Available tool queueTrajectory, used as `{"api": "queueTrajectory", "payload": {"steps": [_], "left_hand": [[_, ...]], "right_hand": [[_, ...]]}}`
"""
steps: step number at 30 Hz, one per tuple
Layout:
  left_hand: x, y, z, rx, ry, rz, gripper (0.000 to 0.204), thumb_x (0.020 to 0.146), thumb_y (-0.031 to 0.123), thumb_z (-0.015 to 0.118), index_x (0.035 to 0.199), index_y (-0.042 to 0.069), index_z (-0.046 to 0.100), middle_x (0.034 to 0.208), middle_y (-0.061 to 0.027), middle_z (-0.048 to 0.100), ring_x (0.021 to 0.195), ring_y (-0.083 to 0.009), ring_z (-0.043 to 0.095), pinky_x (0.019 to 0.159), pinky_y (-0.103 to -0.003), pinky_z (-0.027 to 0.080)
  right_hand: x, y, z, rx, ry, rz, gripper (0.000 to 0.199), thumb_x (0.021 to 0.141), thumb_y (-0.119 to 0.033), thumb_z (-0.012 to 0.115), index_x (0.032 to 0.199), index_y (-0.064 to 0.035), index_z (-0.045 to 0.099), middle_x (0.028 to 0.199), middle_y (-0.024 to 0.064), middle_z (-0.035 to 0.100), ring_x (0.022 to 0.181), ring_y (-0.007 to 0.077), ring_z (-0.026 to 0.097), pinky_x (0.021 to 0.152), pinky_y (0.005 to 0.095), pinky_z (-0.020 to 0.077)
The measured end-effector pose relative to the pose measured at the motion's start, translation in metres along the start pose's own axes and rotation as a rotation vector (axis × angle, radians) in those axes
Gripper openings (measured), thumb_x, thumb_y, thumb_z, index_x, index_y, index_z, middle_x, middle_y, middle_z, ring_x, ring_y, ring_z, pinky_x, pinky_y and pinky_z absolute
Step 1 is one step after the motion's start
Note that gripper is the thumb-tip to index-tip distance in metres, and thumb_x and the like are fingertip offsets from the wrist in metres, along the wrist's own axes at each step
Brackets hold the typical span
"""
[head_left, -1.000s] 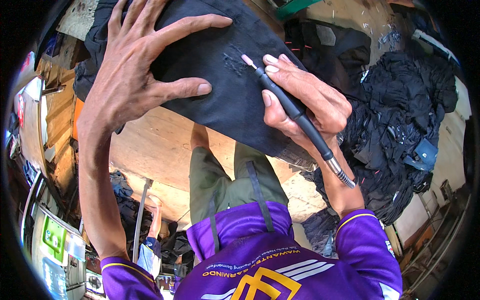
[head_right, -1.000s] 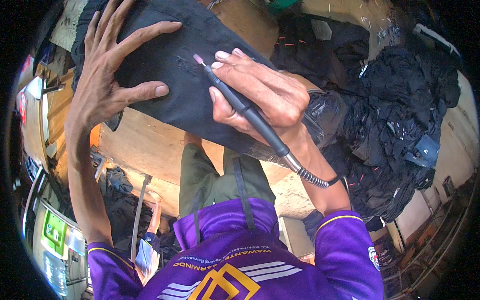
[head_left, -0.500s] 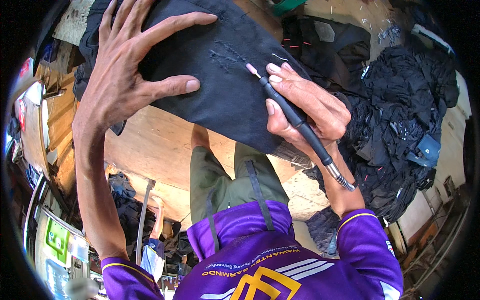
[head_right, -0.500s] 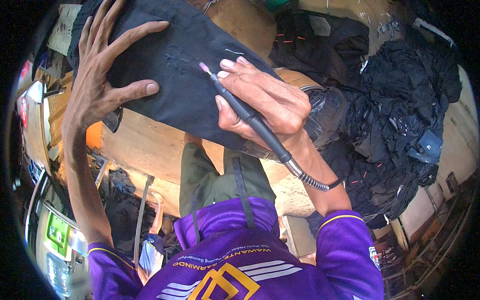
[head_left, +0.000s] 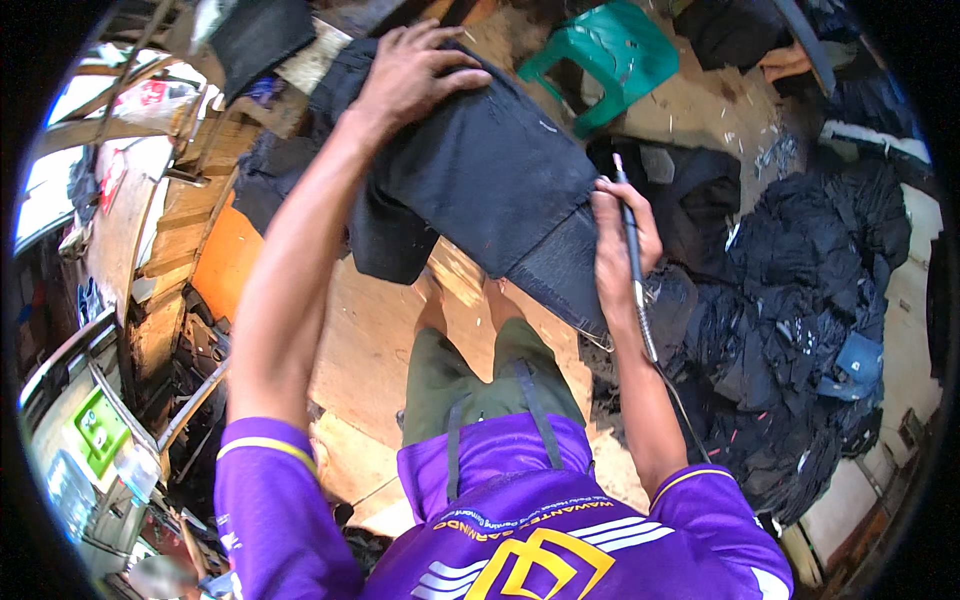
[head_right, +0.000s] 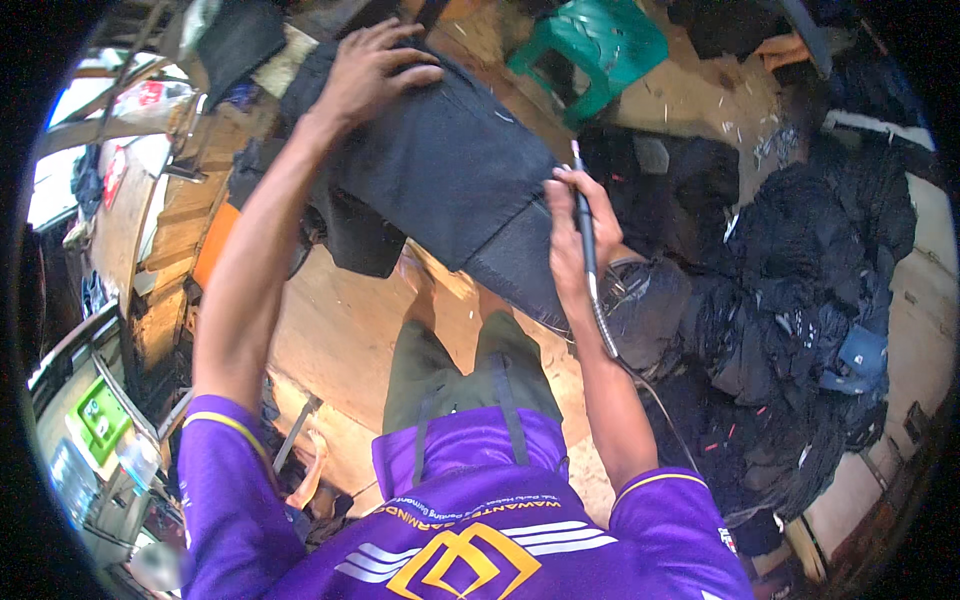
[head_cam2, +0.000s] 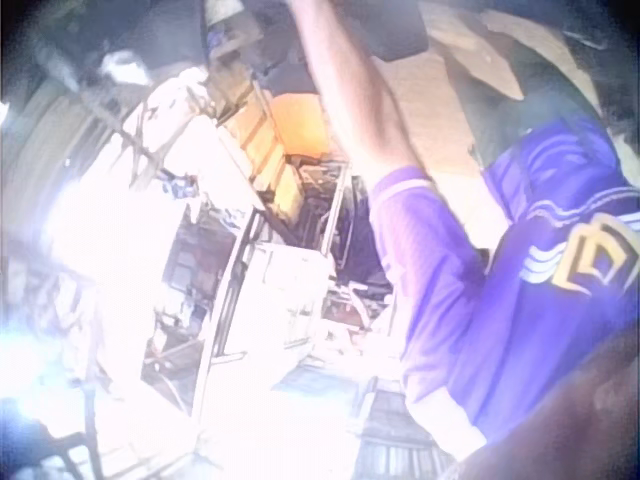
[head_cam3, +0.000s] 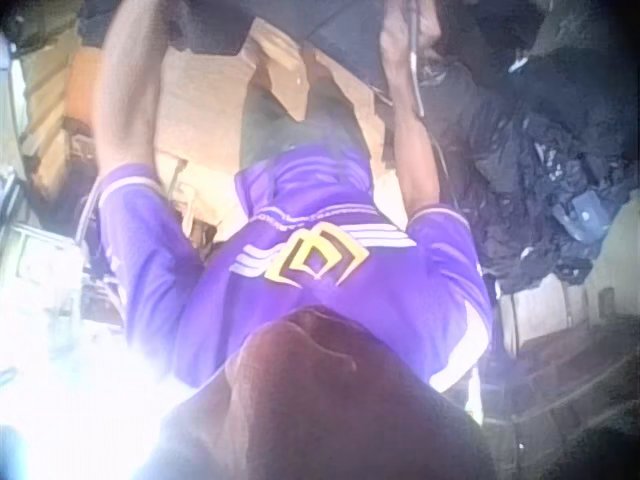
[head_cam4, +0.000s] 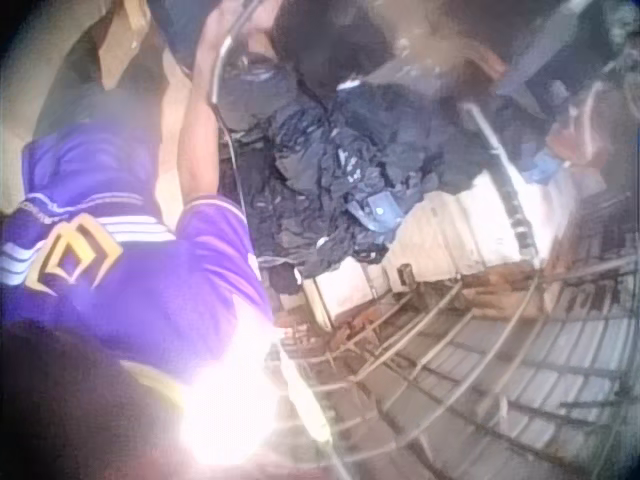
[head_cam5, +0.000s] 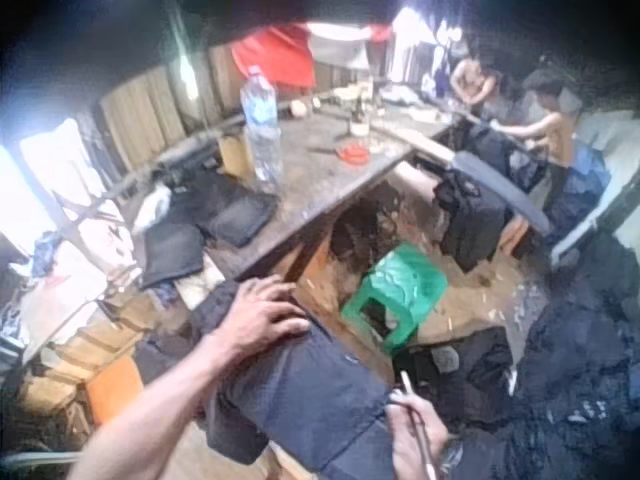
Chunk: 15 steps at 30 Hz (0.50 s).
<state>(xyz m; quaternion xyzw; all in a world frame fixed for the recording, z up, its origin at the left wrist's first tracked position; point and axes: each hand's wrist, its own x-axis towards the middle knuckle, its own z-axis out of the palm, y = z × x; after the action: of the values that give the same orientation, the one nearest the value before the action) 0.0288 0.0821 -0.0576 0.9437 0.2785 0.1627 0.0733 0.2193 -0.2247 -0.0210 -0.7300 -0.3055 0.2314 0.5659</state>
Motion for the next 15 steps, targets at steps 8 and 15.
{"api": "queueTrajectory", "payload": {"steps": [8,15], "left_hand": [[-0.148,0.200,-0.040,-0.707,0.693,-1.238,0.051,0.096,0.025,0.089,0.134,0.001,0.064,0.130,-0.0110,0.064,0.118,-0.0252,0.062,0.111,-0.042,0.046],[-0.197,0.236,0.008,-1.769,0.154,-1.110,0.056,0.093,0.019,0.092,0.136,-0.004,0.064,0.131,-0.0137,0.073,0.111,-0.0171,0.069,0.100,-0.036,0.056]], "right_hand": [[0.013,0.018,-0.007,-0.263,-0.161,-0.066,0.041,0.081,-0.023,0.099,0.111,-0.0083,0.075,0.088,0.0047,0.072,0.080,0.0149,0.067,0.076,0.0331,0.0557],[0.028,0.025,-0.010,-0.209,-0.303,0.137,0.027,0.095,-0.022,0.091,0.110,-0.0045,0.077,0.090,-0.0057,0.065,0.082,0.0039,0.054,0.073,0.0220,0.0434]]}}
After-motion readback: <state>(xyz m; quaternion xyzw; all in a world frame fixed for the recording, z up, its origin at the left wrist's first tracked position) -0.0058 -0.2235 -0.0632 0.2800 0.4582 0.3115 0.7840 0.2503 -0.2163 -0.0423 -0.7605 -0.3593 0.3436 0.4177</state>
